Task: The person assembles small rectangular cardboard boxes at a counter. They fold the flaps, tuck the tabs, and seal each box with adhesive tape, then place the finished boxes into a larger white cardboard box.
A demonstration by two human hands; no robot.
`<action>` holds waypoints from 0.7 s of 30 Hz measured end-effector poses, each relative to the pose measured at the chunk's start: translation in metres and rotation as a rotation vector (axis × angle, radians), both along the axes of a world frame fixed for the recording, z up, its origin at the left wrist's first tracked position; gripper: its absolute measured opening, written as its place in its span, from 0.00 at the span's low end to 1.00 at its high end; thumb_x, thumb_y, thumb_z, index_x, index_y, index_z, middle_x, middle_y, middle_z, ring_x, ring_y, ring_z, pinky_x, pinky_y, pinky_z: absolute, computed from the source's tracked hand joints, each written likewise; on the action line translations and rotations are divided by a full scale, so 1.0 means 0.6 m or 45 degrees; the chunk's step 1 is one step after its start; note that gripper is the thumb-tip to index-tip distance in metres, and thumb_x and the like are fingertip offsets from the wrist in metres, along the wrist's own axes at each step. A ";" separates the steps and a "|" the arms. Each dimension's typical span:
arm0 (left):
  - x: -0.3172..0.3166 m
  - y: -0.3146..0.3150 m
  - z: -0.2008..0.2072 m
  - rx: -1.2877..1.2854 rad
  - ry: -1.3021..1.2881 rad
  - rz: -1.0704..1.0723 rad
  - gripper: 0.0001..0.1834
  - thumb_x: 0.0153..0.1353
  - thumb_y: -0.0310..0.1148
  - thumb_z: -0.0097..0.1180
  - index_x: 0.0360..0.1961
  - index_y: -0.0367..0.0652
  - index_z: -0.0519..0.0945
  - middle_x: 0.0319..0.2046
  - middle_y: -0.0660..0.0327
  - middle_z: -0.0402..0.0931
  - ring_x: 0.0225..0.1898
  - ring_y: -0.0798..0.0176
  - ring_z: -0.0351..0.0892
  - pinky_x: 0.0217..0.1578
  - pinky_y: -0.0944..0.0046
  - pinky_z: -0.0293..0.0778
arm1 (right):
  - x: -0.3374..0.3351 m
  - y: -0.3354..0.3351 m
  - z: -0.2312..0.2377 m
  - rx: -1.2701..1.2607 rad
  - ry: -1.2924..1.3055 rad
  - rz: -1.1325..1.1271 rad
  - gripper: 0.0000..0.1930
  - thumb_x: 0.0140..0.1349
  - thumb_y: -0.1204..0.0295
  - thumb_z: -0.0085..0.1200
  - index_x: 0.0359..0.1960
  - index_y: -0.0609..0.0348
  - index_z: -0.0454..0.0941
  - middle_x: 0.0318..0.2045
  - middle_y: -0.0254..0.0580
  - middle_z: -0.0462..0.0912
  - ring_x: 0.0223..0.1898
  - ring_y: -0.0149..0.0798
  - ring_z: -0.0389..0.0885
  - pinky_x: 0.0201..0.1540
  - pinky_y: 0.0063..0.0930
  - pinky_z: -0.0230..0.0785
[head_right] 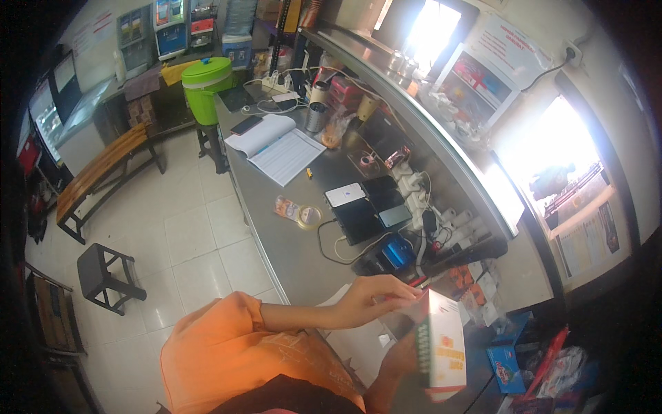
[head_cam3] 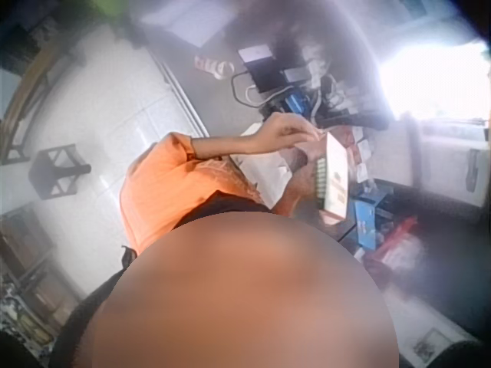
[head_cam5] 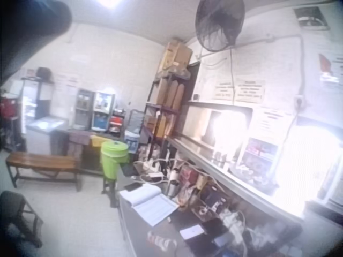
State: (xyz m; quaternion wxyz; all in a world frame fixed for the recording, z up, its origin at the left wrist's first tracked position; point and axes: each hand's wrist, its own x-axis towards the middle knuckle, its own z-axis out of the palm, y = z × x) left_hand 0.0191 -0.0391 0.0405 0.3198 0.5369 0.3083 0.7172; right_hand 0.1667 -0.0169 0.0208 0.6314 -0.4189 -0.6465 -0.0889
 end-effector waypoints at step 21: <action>0.027 -0.003 -0.016 0.351 -0.147 -0.250 0.23 0.59 0.27 0.66 0.54 0.42 0.72 0.61 0.49 0.72 0.60 0.56 0.75 0.54 0.59 0.76 | 0.042 -0.060 0.021 -0.634 0.088 0.560 0.21 0.66 0.62 0.60 0.54 0.64 0.75 0.50 0.45 0.81 0.48 0.41 0.80 0.51 0.34 0.73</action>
